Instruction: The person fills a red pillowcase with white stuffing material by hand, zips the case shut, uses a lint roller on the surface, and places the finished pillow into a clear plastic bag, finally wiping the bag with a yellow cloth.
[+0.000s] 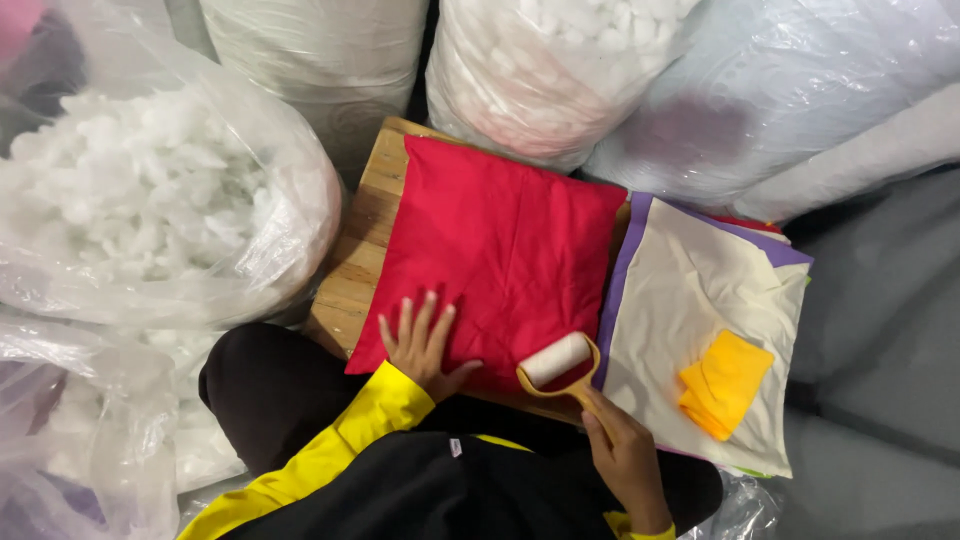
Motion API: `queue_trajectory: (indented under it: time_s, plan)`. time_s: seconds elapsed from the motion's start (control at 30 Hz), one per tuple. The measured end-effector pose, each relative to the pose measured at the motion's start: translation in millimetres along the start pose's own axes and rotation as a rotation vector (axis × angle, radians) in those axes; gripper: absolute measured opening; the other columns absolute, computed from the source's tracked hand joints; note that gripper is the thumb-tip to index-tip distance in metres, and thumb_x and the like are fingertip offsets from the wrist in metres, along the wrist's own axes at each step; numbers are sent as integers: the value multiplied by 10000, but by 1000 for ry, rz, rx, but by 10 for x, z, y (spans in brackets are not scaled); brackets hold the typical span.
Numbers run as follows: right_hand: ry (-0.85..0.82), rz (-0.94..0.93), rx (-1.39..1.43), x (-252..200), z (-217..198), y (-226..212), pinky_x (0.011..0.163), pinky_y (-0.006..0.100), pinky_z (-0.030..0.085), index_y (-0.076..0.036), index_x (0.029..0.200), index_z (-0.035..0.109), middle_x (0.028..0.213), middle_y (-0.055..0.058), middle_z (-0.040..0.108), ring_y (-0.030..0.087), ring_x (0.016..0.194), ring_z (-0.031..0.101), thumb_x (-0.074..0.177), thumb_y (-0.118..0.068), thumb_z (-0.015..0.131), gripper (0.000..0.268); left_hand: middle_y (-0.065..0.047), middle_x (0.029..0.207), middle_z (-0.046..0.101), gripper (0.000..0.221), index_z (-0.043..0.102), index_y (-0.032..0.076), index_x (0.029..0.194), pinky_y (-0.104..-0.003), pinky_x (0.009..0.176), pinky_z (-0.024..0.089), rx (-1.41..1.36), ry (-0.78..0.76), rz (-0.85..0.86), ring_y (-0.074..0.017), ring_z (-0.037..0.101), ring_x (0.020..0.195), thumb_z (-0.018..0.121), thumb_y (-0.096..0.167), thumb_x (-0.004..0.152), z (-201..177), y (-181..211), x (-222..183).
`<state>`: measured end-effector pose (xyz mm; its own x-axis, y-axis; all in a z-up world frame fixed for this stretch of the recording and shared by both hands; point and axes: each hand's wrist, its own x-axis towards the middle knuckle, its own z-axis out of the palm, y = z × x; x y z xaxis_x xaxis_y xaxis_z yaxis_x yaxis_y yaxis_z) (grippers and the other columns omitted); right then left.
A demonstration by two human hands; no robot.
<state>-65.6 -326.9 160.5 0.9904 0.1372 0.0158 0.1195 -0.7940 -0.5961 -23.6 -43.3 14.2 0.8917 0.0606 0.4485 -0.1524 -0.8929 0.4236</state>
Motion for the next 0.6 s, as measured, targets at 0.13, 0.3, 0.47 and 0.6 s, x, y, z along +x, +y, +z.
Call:
queue_trajectory:
  time_s: [0.13,0.3,0.47,0.6]
  plan:
    - [23,-180,21,507,480,-143,644,355,557,-82,1323,652,983,118,778,266,701,703,892,-82,663,431,-333,1671,83,1435,166,-14,1617,-810,1116,76,58,-177,-96,-568,57,1533,682,887,627,229,-314,-3]
    - [90,-300,-120,1406,1328,-241,612,474,598,-282,1394,654,797,173,665,400,766,716,1029,-318,572,376,-265,1691,99,1508,144,59,1641,-757,1152,-3,-1,-316,-194,-510,60,1543,804,808,511,376,-408,-30]
    - [86,-333,-189,2044,1823,-491,601,482,607,-339,1427,595,815,150,638,400,739,718,1049,-359,530,384,-245,1699,65,1531,115,72,1644,-764,1152,-14,6,-382,-215,-488,25,1554,766,862,506,350,-420,6]
    - [52,-349,-199,1958,1847,-527,565,475,607,-317,1428,587,806,147,630,401,727,726,1045,-369,527,392,-231,1704,46,1524,92,72,1648,-744,1161,-25,14,-410,-247,-468,1,1560,786,835,527,394,-454,-38]
